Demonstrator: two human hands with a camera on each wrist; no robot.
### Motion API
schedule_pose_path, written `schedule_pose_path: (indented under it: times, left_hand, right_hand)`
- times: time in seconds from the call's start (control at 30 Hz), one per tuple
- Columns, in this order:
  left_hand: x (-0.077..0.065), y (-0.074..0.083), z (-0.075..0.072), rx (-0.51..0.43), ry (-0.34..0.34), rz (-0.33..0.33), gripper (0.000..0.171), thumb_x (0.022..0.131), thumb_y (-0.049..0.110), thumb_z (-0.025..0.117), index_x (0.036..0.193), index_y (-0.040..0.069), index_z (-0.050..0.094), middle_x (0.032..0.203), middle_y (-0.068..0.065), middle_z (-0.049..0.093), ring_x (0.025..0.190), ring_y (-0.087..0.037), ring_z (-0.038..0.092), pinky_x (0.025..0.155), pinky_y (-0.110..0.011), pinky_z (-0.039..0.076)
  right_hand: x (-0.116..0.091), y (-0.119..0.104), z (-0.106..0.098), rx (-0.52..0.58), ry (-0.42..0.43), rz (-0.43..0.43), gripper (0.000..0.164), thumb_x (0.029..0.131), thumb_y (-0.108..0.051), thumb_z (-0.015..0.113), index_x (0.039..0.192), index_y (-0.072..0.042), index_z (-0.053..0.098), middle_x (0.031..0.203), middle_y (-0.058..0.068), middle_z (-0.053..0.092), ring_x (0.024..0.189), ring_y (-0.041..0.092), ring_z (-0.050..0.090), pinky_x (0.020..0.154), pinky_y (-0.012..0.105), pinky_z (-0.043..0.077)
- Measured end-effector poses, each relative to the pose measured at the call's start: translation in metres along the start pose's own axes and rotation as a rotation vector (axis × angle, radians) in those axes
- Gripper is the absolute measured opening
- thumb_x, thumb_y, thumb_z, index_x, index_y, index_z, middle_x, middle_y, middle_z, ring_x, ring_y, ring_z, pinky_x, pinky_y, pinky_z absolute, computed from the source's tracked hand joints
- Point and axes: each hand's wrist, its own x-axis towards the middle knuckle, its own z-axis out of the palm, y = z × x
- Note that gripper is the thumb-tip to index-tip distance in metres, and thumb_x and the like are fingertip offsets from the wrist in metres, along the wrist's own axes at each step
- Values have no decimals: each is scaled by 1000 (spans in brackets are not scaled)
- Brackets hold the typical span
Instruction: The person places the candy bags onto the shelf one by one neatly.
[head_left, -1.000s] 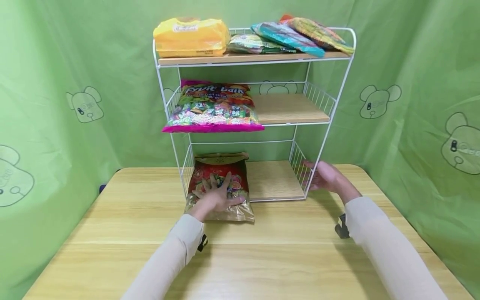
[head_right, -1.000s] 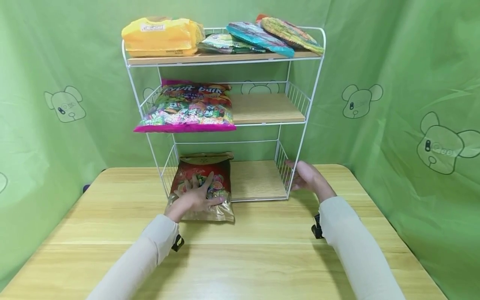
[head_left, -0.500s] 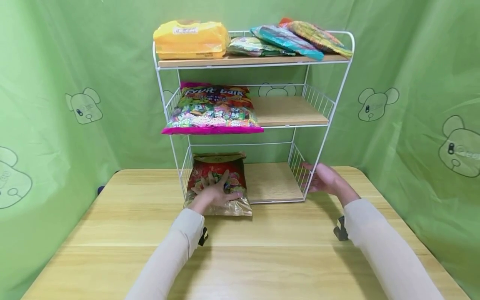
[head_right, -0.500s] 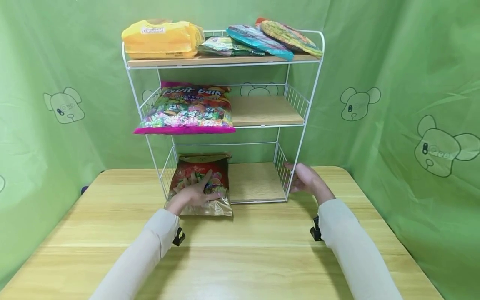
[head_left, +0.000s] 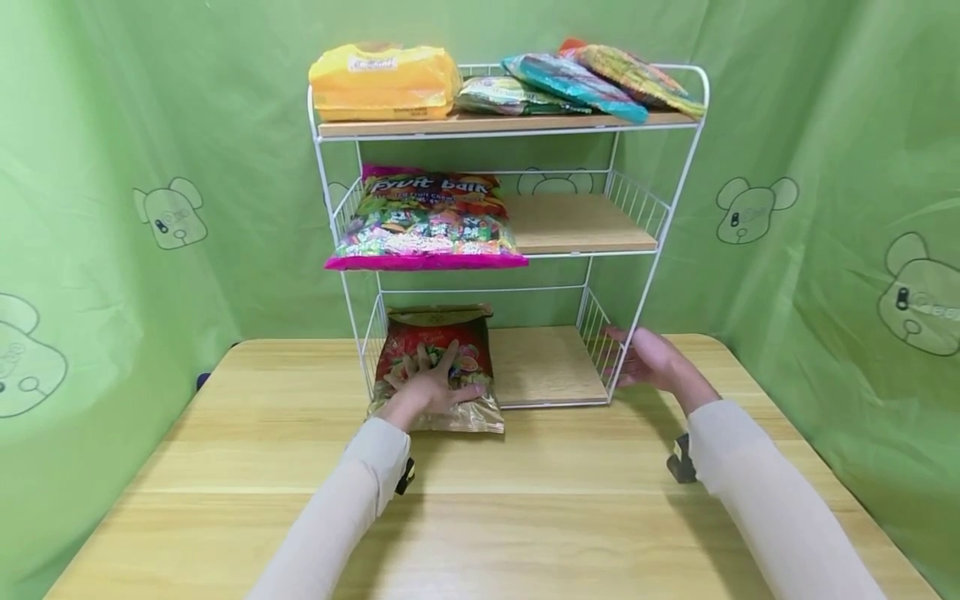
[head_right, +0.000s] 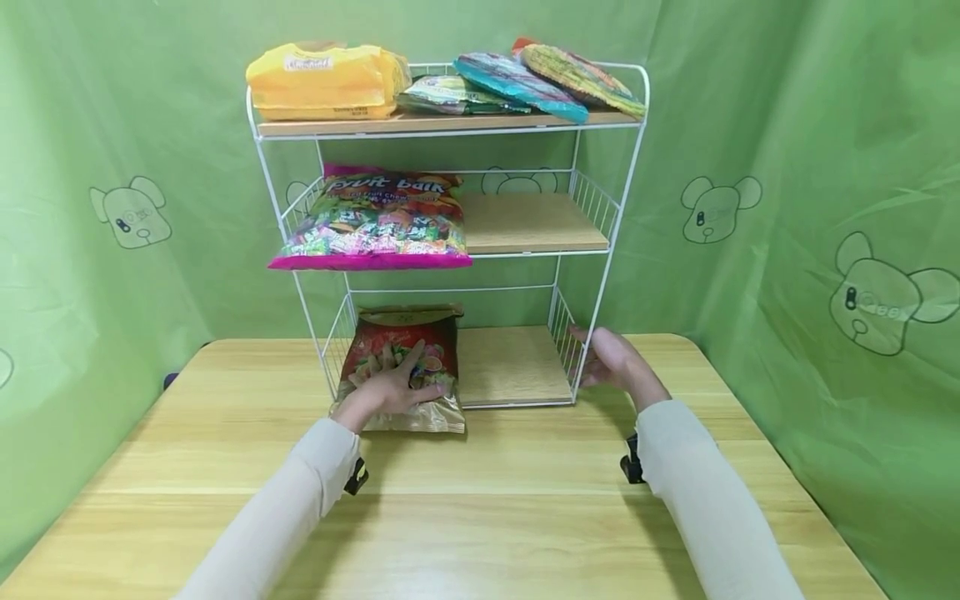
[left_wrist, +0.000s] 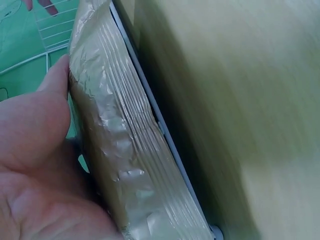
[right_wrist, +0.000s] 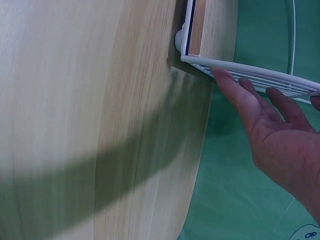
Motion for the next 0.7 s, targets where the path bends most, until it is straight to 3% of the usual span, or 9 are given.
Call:
schedule_pose_path:
  times: [0.37,0.6,0.7]
  left_hand:
    - [-8,-2,-1,9,37,-4,97,90,77,50,163,35,3,165,-30,-5,151,-56,-3,114,-80,0]
    - [-21,-7,-5,-15,112,125,88,94,67,56,163,31,15,163,-34,11,150,-57,1,119,-74,3]
    - [-26,-8,-7,-25,104,141,93,94,66,57,164,22,15,164,-32,10,152,-53,1,121,-71,3]
  right_hand:
    - [2,1,3,-2,-16,-15,63,110,-35,36,156,4,20,103,4,65,102,34,68,93,48,57]
    - [2,0,4,-1,-15,-16,62,110,-35,36,156,5,21,102,5,65,102,34,69,94,49,57]
    - [2,0,2,-8,-18,-20,64,110,-36,35,157,4,18,109,10,63,106,37,67,95,49,57]
